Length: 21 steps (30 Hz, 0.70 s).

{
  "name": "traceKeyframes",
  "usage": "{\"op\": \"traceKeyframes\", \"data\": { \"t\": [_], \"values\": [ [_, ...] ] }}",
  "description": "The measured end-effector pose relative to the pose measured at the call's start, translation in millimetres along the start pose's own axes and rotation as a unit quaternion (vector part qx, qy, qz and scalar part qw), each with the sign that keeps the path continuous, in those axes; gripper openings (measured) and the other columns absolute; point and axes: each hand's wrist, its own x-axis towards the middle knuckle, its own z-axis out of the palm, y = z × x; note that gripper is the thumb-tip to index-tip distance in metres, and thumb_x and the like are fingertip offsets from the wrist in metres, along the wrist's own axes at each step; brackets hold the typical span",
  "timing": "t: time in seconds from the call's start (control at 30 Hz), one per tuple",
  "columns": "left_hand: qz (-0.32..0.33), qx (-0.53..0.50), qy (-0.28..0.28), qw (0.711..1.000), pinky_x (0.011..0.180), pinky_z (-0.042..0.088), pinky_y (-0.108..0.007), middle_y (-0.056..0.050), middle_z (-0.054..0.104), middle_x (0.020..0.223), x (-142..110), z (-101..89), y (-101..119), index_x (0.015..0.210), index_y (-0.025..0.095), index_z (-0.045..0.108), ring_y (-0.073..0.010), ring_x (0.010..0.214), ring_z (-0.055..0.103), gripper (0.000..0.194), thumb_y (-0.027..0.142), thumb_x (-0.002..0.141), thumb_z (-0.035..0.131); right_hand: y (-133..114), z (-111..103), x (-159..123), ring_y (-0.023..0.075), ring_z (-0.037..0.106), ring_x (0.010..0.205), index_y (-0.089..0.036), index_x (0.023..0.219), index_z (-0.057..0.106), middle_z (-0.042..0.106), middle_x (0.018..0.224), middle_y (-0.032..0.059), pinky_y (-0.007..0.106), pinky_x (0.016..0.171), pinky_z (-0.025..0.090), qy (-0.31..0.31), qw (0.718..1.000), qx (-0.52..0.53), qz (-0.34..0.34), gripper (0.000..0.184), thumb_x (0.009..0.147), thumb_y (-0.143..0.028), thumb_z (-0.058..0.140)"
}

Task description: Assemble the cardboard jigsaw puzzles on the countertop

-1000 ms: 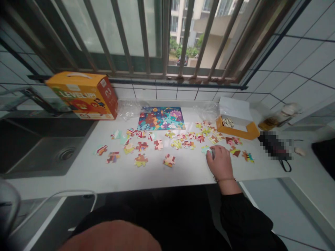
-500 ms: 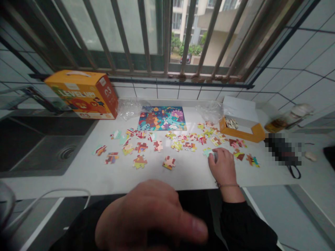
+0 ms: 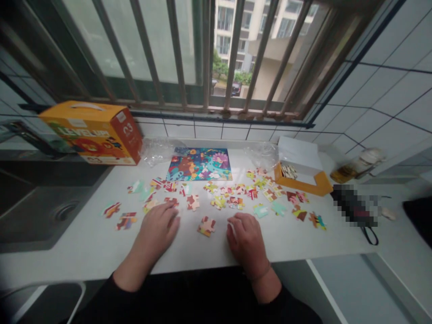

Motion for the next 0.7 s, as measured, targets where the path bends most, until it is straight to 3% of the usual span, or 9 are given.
{"op": "traceKeyframes", "data": {
  "t": [0.13,0.23,0.3,0.47,0.7],
  "values": [
    [0.093,-0.055,-0.035,0.994,0.118,0.050,-0.059,-0.014,0.071,0.144,1,-3.4,19,0.115,0.022,0.070,-0.0325,0.135,0.064,0.016,0.024,0.106,0.058,-19,18,7,0.0385,0.060,0.133,-0.024,0.137,0.064,0.067,0.143,0.0176,0.062,0.113,0.049,-0.012,0.999,-0.026,0.040,0.034,0.103,-0.028,0.064],
    [0.157,-0.081,-0.072,0.982,0.121,0.048,-0.060,-0.012,0.066,0.154,-2,-0.6,34,0.124,0.025,0.071,-0.0325,0.142,0.061,0.023,0.022,0.105,0.058,-16,25,9,0.0432,0.053,0.145,-0.023,0.154,0.052,0.059,0.156,0.0211,0.069,0.116,0.045,0.019,0.995,-0.043,0.084,0.053,0.102,-0.029,0.064],
    [0.179,-0.089,-0.089,0.976,0.123,0.045,-0.062,-0.010,0.066,0.156,-4,3.8,44,0.130,0.027,0.071,-0.0325,0.143,0.061,0.030,0.019,0.104,0.059,-12,26,9,0.0438,0.052,0.146,-0.026,0.157,0.049,0.060,0.157,0.0197,0.071,0.117,0.044,0.024,0.995,-0.044,0.083,0.056,0.102,-0.029,0.063],
    [0.182,-0.099,-0.104,0.973,0.114,0.052,-0.057,-0.010,0.074,0.142,-3,10.4,58,0.132,0.027,0.073,-0.0302,0.128,0.068,0.032,0.018,0.103,0.061,-11,23,8,0.0398,0.061,0.130,-0.026,0.138,0.062,0.069,0.140,0.0177,0.065,0.111,0.048,0.004,0.996,-0.043,0.075,0.036,0.103,-0.030,0.064],
    [0.079,-0.029,-0.040,0.996,0.099,0.056,-0.058,-0.014,0.076,0.128,-2,10.0,53,0.124,0.023,0.077,-0.0353,0.115,0.068,0.026,0.023,0.102,0.062,-18,11,14,0.0318,0.064,0.109,-0.026,0.109,0.068,0.073,0.115,0.0106,0.050,0.095,0.053,-0.037,0.998,-0.014,0.059,0.007,0.105,-0.025,0.063]
  ]
}}
